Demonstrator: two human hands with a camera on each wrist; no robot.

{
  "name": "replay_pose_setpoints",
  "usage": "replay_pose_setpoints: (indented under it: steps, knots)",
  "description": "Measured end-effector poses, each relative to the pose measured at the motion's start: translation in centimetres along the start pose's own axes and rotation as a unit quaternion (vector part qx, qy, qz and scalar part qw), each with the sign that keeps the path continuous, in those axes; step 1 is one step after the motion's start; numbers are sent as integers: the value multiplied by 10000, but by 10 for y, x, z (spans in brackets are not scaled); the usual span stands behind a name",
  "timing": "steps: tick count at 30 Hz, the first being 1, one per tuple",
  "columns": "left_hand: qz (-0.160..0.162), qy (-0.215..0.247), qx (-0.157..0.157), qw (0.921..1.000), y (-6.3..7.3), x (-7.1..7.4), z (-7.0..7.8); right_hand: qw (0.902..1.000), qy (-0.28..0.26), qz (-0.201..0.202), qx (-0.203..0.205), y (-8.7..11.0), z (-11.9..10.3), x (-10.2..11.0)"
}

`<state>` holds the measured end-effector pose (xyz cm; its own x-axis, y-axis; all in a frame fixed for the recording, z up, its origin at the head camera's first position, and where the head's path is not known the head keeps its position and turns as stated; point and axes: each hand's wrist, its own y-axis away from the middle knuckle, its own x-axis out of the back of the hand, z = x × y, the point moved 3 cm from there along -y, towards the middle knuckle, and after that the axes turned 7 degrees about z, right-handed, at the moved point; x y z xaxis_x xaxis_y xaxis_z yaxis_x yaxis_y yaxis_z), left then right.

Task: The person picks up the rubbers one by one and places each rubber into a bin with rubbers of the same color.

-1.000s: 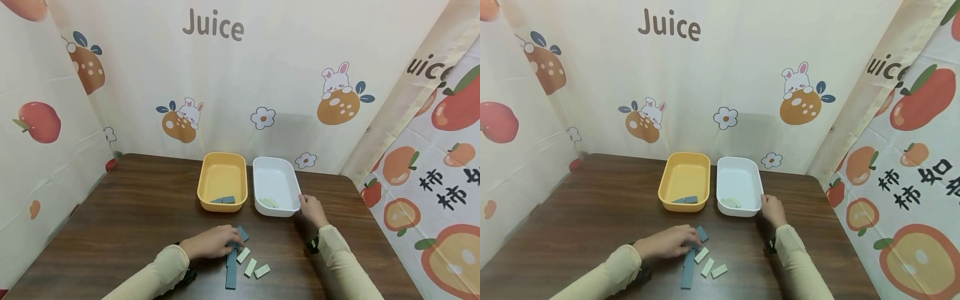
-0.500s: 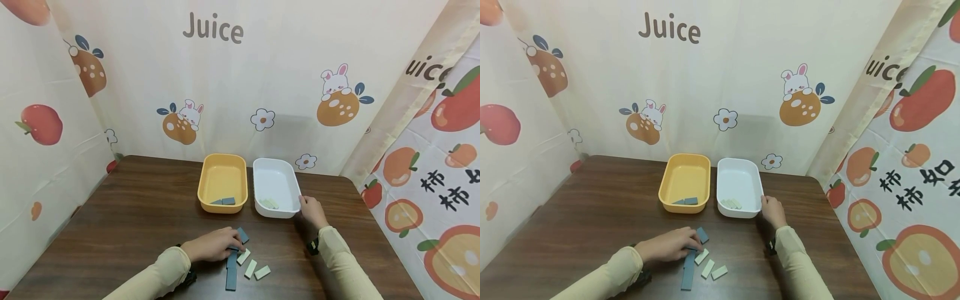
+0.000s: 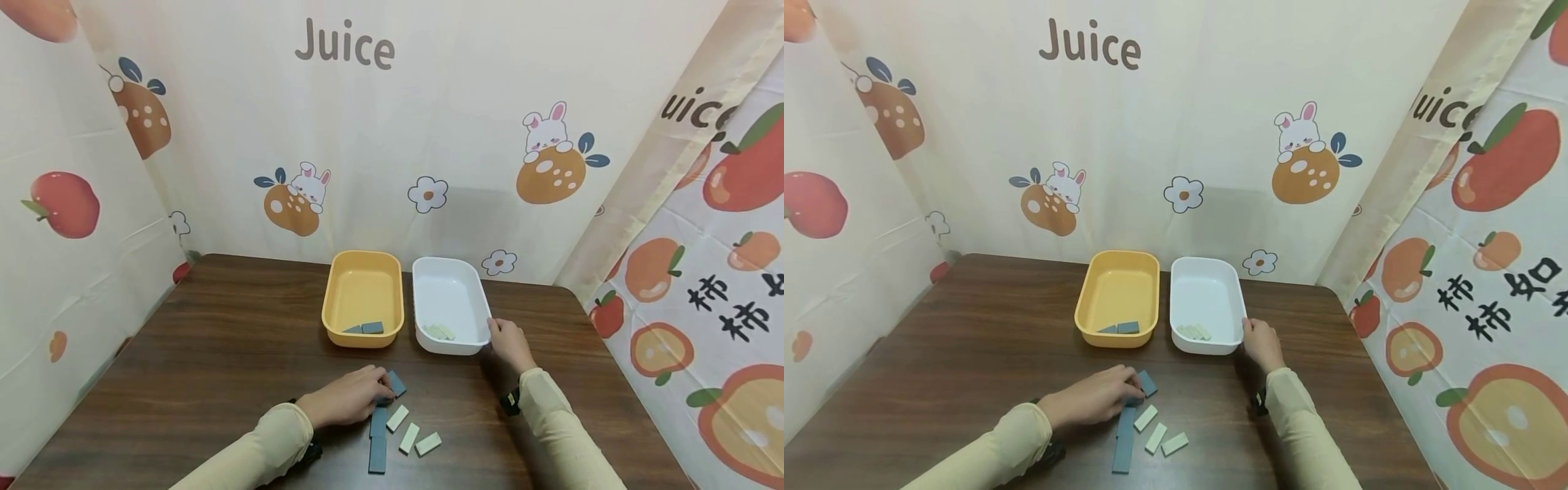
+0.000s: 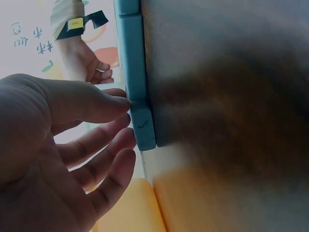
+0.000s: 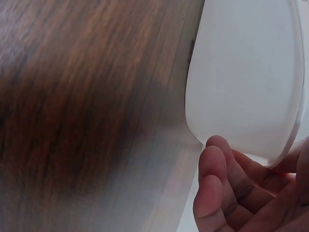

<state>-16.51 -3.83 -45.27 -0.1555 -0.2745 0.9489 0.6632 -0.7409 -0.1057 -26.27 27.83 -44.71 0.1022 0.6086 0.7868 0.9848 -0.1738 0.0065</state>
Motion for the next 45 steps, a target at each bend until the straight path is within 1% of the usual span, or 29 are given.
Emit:
replay_pose_setpoints:
  steps: [4, 8, 11, 15, 24, 27, 32, 37, 45]
  knots:
    - [103, -63, 137, 9998, 0, 1, -1, 10000, 22, 3, -19, 0, -1, 0]
    - [213, -41, 379, 9990, 1, 3, -3, 10000, 18, 12, -22, -1, -1, 0]
    - [166, 48, 569, 9982, 1, 3, -4, 10000, -7, 19, -23, -1, -2, 0]
    - [138, 73, 693, 9975, 1, 3, -5, 10000, 6, 32, -2, -1, -2, 0]
    - [321, -188, 827, 9959, 0, 5, -5, 10000, -12, 30, -38, -2, 0, -1]
    - [289, -194, 878, 9955, 0, 6, -5, 10000, 4, 21, -30, -2, 0, 0]
    - [179, -52, 973, 9951, -2, 7, -5, 10000, 21, 19, -30, -3, 0, -1]
    - [190, 111, 922, 9955, -2, 6, -6, 10000, 42, 27, -36, -3, 0, -1]
    - [225, 163, 803, 9964, -1, 4, -9, 10000, 44, 27, -21, -2, 0, -2]
